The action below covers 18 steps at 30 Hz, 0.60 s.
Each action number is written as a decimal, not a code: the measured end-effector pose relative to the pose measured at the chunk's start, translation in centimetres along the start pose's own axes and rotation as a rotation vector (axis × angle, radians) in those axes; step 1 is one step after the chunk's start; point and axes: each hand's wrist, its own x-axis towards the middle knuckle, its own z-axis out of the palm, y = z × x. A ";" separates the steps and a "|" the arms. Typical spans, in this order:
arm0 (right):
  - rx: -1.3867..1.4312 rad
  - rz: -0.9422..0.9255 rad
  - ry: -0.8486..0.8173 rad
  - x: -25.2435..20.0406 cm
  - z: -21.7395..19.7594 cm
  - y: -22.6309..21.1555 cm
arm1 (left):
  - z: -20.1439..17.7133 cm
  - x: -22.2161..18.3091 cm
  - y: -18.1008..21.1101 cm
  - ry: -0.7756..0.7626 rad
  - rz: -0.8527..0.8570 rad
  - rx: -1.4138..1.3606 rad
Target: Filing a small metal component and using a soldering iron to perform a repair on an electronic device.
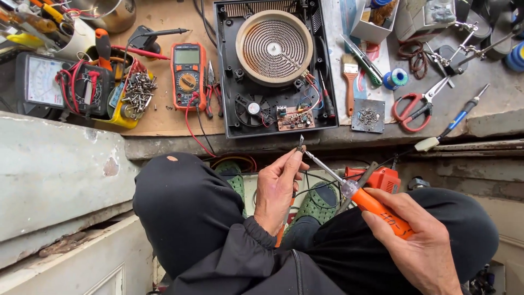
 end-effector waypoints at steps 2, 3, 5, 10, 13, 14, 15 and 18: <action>-0.001 -0.004 -0.009 0.1 0.1 0.0 | -0.1 0.1 -0.3 0.010 0.014 0.003; -0.001 -0.005 -0.016 0.1 0.1 0.0 | -0.2 0.1 -0.4 0.017 0.025 0.007; -0.004 -0.005 -0.019 0.2 0.1 0.1 | -0.3 0.2 -0.8 0.026 0.059 0.034; -0.007 -0.011 -0.020 0.3 0.2 0.0 | -0.4 0.3 -1.1 0.031 0.094 0.073; -0.010 -0.001 -0.029 0.3 0.3 0.0 | -0.5 0.4 -1.2 0.018 0.105 0.037; -0.017 0.005 -0.026 0.3 0.3 0.0 | -0.5 0.4 -1.3 0.013 0.104 0.041; -0.024 0.012 -0.022 0.3 0.3 -0.1 | -0.5 0.4 -1.3 0.008 0.102 0.044; -0.040 -0.001 -0.013 0.3 0.3 0.1 | -0.6 0.4 -1.5 0.015 0.119 0.030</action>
